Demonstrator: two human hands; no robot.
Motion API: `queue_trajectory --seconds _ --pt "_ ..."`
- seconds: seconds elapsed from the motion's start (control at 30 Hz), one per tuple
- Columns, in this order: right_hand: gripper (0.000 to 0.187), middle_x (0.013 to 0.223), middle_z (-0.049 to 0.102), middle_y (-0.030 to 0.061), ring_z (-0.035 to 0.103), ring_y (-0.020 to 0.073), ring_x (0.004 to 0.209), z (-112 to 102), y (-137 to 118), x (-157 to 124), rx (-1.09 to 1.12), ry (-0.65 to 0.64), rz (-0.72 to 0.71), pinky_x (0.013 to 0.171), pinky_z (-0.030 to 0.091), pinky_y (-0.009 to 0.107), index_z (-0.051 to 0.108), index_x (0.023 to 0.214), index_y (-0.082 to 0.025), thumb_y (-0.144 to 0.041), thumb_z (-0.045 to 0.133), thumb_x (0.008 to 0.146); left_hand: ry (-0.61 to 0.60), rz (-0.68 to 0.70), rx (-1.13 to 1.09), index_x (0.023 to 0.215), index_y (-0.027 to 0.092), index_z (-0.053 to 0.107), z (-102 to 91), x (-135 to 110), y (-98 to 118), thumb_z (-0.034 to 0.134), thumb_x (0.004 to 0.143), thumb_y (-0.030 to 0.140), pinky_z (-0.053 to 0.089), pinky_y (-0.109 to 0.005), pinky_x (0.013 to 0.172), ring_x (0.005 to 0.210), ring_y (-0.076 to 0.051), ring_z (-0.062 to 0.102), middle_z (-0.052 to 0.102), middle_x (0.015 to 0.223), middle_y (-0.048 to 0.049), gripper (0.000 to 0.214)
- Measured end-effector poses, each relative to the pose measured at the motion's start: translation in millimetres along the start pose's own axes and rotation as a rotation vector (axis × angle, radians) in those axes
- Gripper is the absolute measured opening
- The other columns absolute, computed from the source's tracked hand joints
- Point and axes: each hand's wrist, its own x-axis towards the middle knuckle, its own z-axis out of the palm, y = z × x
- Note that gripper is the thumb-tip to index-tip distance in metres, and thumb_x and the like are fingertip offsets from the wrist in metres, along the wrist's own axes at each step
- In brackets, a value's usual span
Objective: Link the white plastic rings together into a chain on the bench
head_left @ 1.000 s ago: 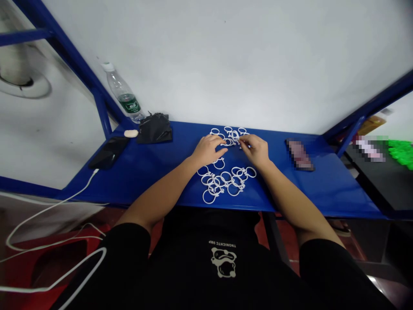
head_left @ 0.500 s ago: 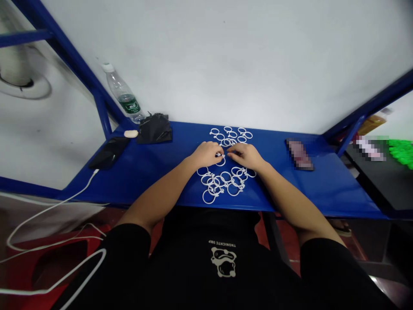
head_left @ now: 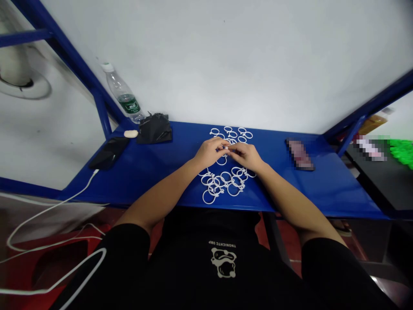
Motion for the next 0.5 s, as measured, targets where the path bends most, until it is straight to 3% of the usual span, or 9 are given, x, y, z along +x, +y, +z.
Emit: queue_trajectory --seconds 0.27,0.5 --pt "0.04 0.085 0.079 0.0037 0.071 0.0167 0.072 0.3 -1.1 -1.2 -0.024 0.099 -0.035 0.068 0.053 0.031 0.077 0.101 -0.023 -0.061 0.063 0.106 0.077 0.068 -0.071 0.096 0.021 0.081 -0.8 -0.6 5.0 0.085 0.093 0.023 0.063 -0.026 0.078 0.081 -0.014 0.077 0.082 0.093 -0.0026 0.005" --pt "0.028 0.087 0.08 0.0042 0.07 0.0166 0.068 1.3 0.5 -3.3 -0.051 0.155 -0.04 0.066 0.054 0.031 0.077 0.103 -0.023 -0.045 0.062 0.107 0.087 0.067 -0.059 0.109 0.022 0.082 0.4 -1.0 5.8 0.079 0.098 0.02 0.068 -0.03 0.085 0.091 -0.017 0.082 0.085 0.102 -0.0043 0.012"
